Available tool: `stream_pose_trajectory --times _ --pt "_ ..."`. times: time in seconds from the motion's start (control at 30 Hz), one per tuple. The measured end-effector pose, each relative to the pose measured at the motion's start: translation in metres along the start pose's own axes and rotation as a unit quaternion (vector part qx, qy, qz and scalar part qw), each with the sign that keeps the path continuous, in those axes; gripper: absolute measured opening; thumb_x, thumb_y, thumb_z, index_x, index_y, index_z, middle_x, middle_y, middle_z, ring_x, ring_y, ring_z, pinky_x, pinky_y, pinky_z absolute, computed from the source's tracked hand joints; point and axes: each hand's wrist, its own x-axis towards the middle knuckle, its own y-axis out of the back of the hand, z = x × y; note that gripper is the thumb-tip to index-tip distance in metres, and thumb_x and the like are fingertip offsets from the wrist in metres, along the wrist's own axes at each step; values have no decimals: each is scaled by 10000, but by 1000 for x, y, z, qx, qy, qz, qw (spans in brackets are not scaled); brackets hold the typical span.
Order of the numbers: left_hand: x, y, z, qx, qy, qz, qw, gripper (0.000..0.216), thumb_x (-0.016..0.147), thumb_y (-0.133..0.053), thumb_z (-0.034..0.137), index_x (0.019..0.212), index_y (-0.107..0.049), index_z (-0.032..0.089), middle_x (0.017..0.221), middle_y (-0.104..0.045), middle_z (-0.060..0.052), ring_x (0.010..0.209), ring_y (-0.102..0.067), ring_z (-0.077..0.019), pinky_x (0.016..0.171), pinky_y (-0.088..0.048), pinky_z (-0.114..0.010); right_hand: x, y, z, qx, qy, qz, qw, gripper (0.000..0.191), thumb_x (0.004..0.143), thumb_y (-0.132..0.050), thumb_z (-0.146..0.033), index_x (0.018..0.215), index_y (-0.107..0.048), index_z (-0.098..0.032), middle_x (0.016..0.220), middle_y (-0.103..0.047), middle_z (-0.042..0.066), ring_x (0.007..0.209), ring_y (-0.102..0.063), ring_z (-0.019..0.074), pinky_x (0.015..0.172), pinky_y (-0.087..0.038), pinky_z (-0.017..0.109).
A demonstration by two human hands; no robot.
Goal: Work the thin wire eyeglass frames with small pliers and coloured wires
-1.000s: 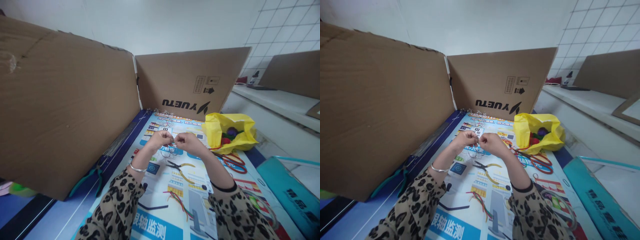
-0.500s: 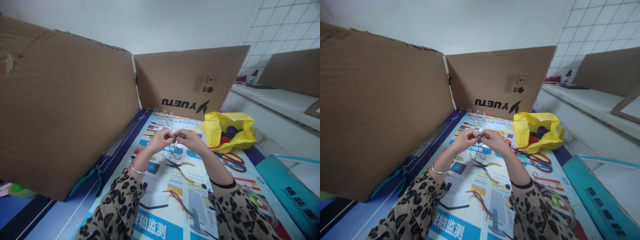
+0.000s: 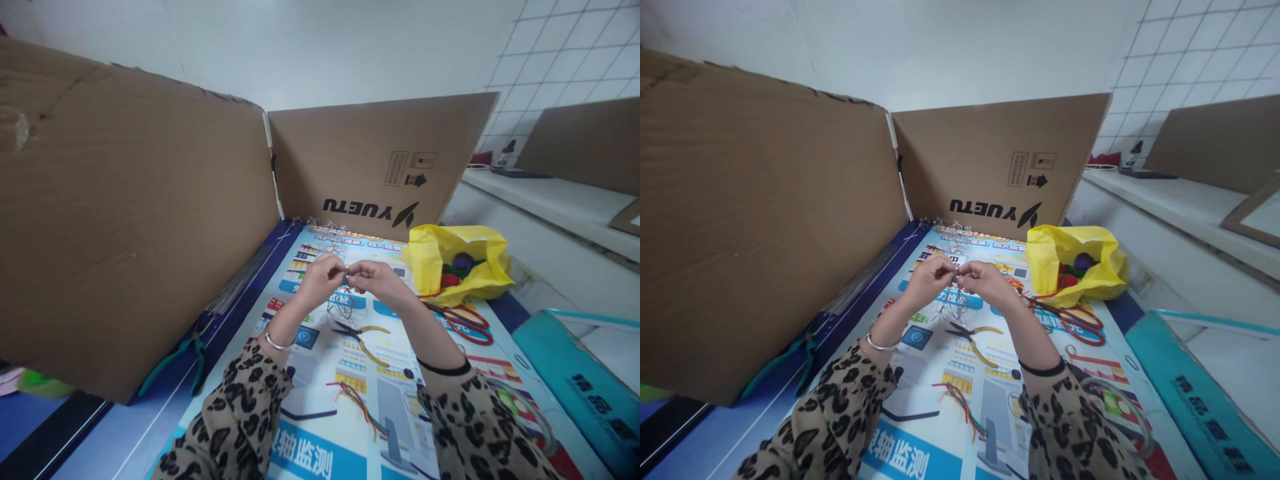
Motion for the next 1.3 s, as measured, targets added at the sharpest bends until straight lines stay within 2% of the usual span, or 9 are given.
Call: stream_pose_trajectory --times 0.2,0.5,0.7,0.93,1.13,1.3 --pt "0 -1 -3 4 -10 16 1000 151 721 -518 41 649 -543 171 698 -567 -14 718 -521 -132 682 -424 -264 1 -7 0 30 -7 21 999 248 670 -606 -295 883 -571 -172 618 -593 -22 484 -486 83 481 -390 225" --pt "-2 -1 -3 -7 33 -12 999 110 732 -533 81 670 -546 171 733 -559 -11 741 -526 -130 688 -427 -257 2 -10 -1 29 -6 49 998 173 626 -616 -274 739 -533 -172 535 -563 -41 454 -464 76 461 -361 213" --pt "-4 -3 -7 -34 85 -41 995 93 747 -510 85 707 -526 167 712 -538 9 641 -536 -99 626 -441 -230 0 -8 -2 25 -16 36 999 138 622 -603 -253 706 -527 -174 567 -586 -28 468 -488 78 473 -383 214" --pt "-6 -5 -10 -73 116 -69 988 70 774 -475 101 742 -485 163 670 -530 24 556 -548 -84 556 -449 -212 -1 -1 0 15 -27 14 999 134 642 -596 -264 715 -542 -165 631 -615 -1 517 -537 88 509 -427 221" --pt "-5 -5 -11 -41 121 -65 990 73 743 -514 95 715 -517 162 697 -559 13 666 -540 -107 650 -428 -234 -1 0 -1 -42 -30 20 998 84 603 -545 -193 684 -538 -175 539 -572 -30 468 -496 88 459 -386 211" --pt "0 6 -15 15 144 -21 989 93 747 -498 94 697 -511 171 713 -576 2 729 -534 -133 709 -405 -267 -1 3 1 -115 -26 14 993 40 548 -529 -155 571 -553 -175 476 -503 -49 443 -440 81 417 -314 200"
